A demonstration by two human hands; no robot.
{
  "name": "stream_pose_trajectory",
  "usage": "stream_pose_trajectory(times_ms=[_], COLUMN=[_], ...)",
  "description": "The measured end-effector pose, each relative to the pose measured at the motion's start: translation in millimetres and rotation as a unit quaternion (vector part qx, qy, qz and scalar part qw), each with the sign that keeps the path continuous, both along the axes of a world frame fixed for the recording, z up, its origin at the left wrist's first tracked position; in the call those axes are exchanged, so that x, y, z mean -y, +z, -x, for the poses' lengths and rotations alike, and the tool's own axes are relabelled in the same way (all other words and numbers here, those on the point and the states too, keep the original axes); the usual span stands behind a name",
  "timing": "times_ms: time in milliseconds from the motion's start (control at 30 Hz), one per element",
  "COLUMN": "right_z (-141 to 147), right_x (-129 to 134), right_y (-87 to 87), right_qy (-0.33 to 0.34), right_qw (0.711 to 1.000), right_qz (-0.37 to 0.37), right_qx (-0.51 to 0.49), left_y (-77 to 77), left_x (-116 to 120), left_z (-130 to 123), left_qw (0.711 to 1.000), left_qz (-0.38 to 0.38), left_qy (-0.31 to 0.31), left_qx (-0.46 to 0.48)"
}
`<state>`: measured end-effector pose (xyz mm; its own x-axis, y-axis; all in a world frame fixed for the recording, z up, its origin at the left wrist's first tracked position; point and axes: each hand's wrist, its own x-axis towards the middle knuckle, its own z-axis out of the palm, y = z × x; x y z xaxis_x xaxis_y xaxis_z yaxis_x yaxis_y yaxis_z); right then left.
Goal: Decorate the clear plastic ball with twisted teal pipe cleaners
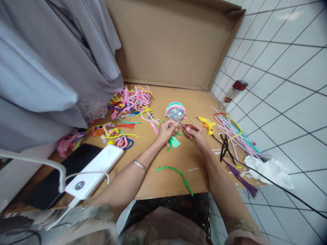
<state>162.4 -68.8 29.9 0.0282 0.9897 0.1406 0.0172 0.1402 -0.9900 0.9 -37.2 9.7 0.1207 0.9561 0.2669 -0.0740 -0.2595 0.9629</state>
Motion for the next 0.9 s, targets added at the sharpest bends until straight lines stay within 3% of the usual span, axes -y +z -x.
stream_pose_trajectory(times_ms=[100, 200, 267, 400, 533, 700, 800, 900], right_z=[-6, -14, -16, -13, -4, -2, -3, 4], right_x=[-5, -8, -8, -2, 4, 5, 4, 4], right_y=[-3.0, -3.2, -1.6, 3.0, 4.7, 2.0, 0.5, 0.4], right_qy=[-0.052, -0.129, -0.175, -0.209, -0.161, -0.117, -0.129, -0.063], right_qw=[0.998, 0.982, 0.948, 0.831, 0.755, 0.716, 0.729, 0.784], right_qz=[-0.006, -0.038, -0.059, -0.026, 0.008, -0.033, -0.072, -0.101], right_qx=[0.021, 0.13, 0.261, 0.515, 0.635, 0.687, 0.669, 0.609], left_y=[1.7, 0.2, -3.3, -11.7, -15.2, -12.8, -8.9, -5.0], left_x=[-2, -10, -19, -34, -35, -31, -26, -18], left_z=[9, 21, 31, 46, 51, 49, 44, 39], left_qw=[0.987, 0.965, 0.949, 0.919, 0.911, 0.919, 0.916, 0.897], left_qz=[-0.092, -0.118, -0.116, -0.114, -0.131, -0.099, -0.052, -0.038], left_qy=[0.107, 0.218, 0.287, 0.373, 0.374, 0.331, 0.292, 0.239], left_qx=[-0.078, -0.085, -0.053, -0.063, -0.117, -0.19, -0.271, -0.369])
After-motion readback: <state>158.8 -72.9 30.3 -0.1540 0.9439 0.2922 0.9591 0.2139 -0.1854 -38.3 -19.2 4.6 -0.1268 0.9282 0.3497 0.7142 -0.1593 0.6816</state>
